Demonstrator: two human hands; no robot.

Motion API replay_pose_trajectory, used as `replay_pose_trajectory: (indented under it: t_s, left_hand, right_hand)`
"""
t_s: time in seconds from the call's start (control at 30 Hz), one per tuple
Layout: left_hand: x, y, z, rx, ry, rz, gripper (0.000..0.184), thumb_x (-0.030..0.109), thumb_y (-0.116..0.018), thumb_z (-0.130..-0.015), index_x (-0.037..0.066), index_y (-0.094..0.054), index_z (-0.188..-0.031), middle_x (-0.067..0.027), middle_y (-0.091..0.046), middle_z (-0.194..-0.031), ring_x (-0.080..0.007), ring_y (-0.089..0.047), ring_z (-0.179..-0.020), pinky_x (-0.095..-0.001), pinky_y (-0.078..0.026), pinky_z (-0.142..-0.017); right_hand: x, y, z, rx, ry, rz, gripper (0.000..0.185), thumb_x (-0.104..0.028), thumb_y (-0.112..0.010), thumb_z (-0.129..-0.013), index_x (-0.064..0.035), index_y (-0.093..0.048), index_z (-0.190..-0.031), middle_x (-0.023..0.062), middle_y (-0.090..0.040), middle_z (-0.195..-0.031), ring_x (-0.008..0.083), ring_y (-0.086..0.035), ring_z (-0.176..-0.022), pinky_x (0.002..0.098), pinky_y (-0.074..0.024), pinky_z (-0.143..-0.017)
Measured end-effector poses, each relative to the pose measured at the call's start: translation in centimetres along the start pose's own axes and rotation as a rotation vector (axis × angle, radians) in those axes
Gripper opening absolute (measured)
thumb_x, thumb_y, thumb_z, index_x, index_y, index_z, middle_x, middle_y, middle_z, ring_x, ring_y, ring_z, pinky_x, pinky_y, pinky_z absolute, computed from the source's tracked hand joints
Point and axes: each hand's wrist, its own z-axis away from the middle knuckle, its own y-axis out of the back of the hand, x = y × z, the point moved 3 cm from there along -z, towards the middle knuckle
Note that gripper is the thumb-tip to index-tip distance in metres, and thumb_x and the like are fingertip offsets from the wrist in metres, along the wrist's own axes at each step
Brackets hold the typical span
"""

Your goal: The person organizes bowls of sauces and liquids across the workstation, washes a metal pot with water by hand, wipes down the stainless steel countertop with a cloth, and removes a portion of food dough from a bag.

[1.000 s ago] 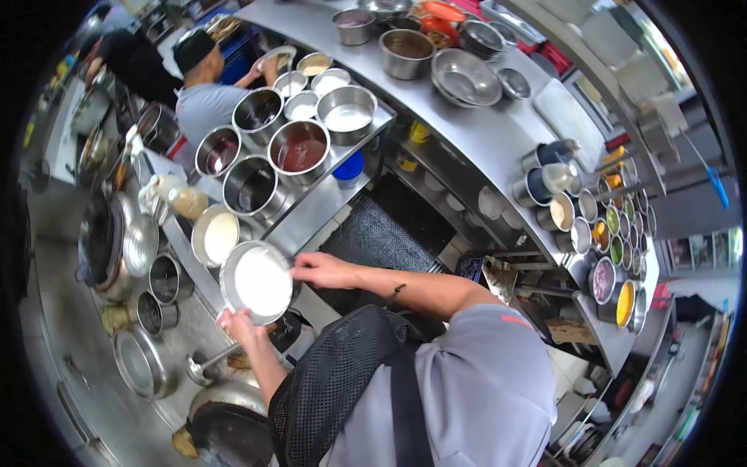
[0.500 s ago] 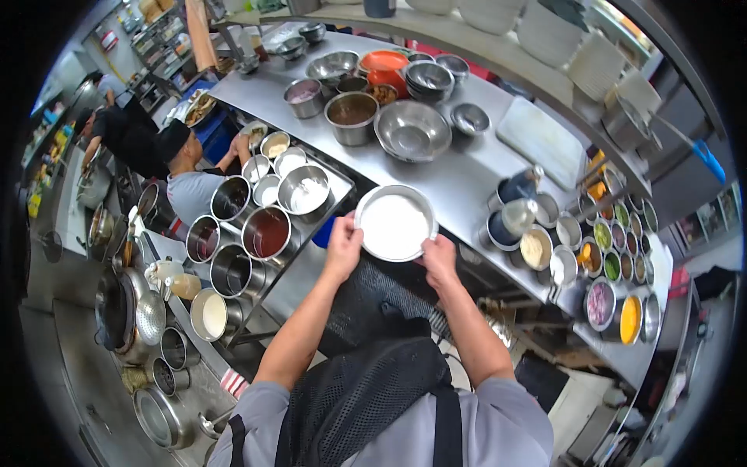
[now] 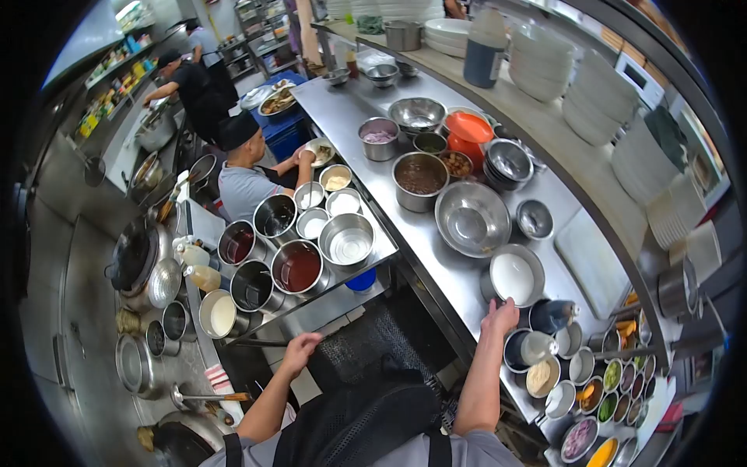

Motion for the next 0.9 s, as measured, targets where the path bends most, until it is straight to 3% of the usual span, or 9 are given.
replay_pose_trajectory:
  t_s: [0.1,0.2,0.3,0.37,0.53,0.6,0.73,0.8,0.9]
  left_hand:
    - [-1.6,3.6,3.3,0.177,0.120,0.014,0.020,0.004,-0.060,-0.095,0.004,-0.065,-0.114,-0.0042,-0.068,-0.108,-0.0135,-0.062,-0.102,-0.0277,-0.048,-0.092]
    - [0.0,5.1,7.0,0.282,0.099,0.011,0.018,0.006,-0.061,-0.095,0.003,-0.064,-0.112,-0.0048,-0.068,-0.109,-0.0144,-0.063,-0.103,-0.0285,-0.049,-0.091]
    - [2.4,6.7,11.6,0.461,-0.171,-0.051,0.018,0.011,-0.063,-0.095,0.002,-0.064,-0.110,-0.0075,-0.066,-0.111,-0.0160,-0.063,-0.099,-0.0299,-0.051,-0.087]
    - [5.5,7.9,16.4,0.604,-0.238,-0.161,0.016,0.016,-0.064,-0.096,0.002,-0.065,-0.104,-0.0109,-0.065,-0.113,-0.0189,-0.064,-0.098,-0.0302,-0.051,-0.085]
    - [7.8,10.5,36.1,1.237,-0.373,-0.312,0.018,0.010,-0.064,-0.093,0.003,-0.061,-0.109,-0.0131,-0.065,-0.109,-0.0267,-0.064,-0.101,-0.0367,-0.051,-0.088]
    - [6.0,10.3,46.7,1.620,-0.345,-0.251,0.026,-0.001,-0.060,-0.091,0.006,-0.060,-0.116,-0.0094,-0.063,-0.122,-0.0233,-0.064,-0.107,-0.0339,-0.051,-0.090]
    - [-3.6,5.9,68.2,2.396,-0.311,-0.151,0.019,-0.001,-0.058,-0.093,0.003,-0.063,-0.111,-0.0079,-0.066,-0.117,-0.0164,-0.062,-0.107,-0.0302,-0.050,-0.093]
    - [-7.8,2.4,77.3,2.694,-0.172,0.096,0.019,-0.001,-0.058,-0.095,-0.001,-0.061,-0.114,-0.0093,-0.065,-0.112,-0.0177,-0.064,-0.103,-0.0314,-0.051,-0.091]
    - [-19.6,-1.0,87.5,2.922,-0.359,0.540,0.021,0.005,-0.063,-0.092,-0.001,-0.061,-0.113,-0.0072,-0.065,-0.103,-0.0178,-0.064,-0.094,-0.0314,-0.053,-0.086]
  right_hand:
    - [0.3,-1.8,1.2,-0.049,0.081,-0.075,0.023,-0.024,-0.056,-0.097,-0.0047,-0.050,-0.108,0.0097,-0.052,-0.114,0.0279,-0.053,-0.110,0.0483,-0.0479,-0.095]
    - [2.4,-3.1,6.1,-0.275,0.079,0.216,0.025,-0.029,-0.057,-0.099,-0.0068,-0.050,-0.108,0.0078,-0.054,-0.113,0.0267,-0.056,-0.111,0.0432,-0.0467,-0.095]
    - [7.4,-4.8,13.6,-0.633,0.095,0.447,0.023,-0.030,-0.059,-0.098,-0.0092,-0.055,-0.106,0.0040,-0.057,-0.109,0.0244,-0.060,-0.104,0.0401,-0.0495,-0.083]
    - [10.1,-5.8,20.4,-0.944,-0.005,0.614,0.027,-0.030,-0.056,-0.102,-0.0058,-0.056,-0.113,0.0070,-0.059,-0.114,0.0202,-0.061,-0.106,0.0398,-0.0489,-0.092]
    - [16.5,-4.8,34.3,-1.631,-0.025,0.850,0.031,-0.032,-0.060,-0.100,-0.0056,-0.058,-0.116,0.0061,-0.061,-0.116,0.0209,-0.062,-0.108,0.0368,-0.0499,-0.088]
    - [18.7,-3.3,39.0,-1.827,0.090,0.907,0.027,-0.032,-0.064,-0.098,-0.0073,-0.060,-0.109,0.0046,-0.064,-0.111,0.0199,-0.064,-0.103,0.0347,-0.0511,-0.081]
    - [21.5,0.8,48.9,-2.018,0.154,0.979,0.031,-0.036,-0.067,-0.096,-0.0071,-0.060,-0.106,0.0045,-0.065,-0.105,0.0196,-0.065,-0.099,0.0364,-0.0529,-0.080]
    - [22.5,4.0,54.8,-2.187,0.146,1.023,0.031,-0.034,-0.062,-0.099,-0.0047,-0.060,-0.109,0.0055,-0.064,-0.104,0.0175,-0.063,-0.098,0.0345,-0.0498,-0.080]
    - [23.2,10.7,62.5,-2.457,0.175,1.014,0.028,-0.028,-0.058,-0.102,-0.0025,-0.059,-0.112,0.0079,-0.063,-0.102,0.0162,-0.062,-0.094,0.0336,-0.0523,-0.079]
